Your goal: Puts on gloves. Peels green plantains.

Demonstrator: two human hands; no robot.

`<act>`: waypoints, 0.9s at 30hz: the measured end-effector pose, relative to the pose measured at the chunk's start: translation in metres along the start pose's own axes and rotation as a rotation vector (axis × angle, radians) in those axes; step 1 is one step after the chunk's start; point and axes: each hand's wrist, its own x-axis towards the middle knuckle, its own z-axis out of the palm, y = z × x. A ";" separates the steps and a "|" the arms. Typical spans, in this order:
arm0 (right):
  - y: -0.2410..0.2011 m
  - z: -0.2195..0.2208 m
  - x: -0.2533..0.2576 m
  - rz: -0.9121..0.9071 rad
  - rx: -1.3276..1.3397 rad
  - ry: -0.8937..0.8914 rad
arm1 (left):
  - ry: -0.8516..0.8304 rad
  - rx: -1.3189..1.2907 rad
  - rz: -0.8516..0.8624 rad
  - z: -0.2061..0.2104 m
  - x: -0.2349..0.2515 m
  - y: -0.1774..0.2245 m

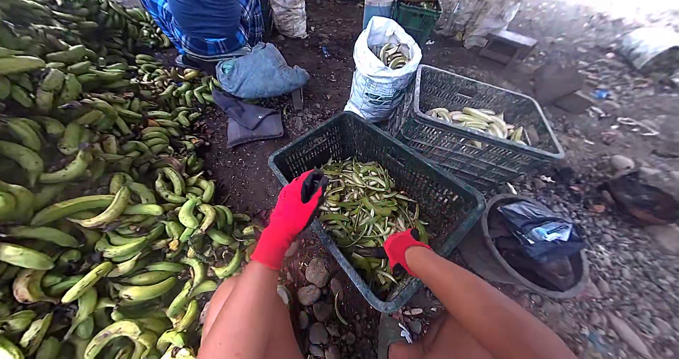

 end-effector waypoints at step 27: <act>0.102 0.009 -0.056 -0.081 1.017 0.820 | -1.078 0.818 0.082 0.208 0.025 0.008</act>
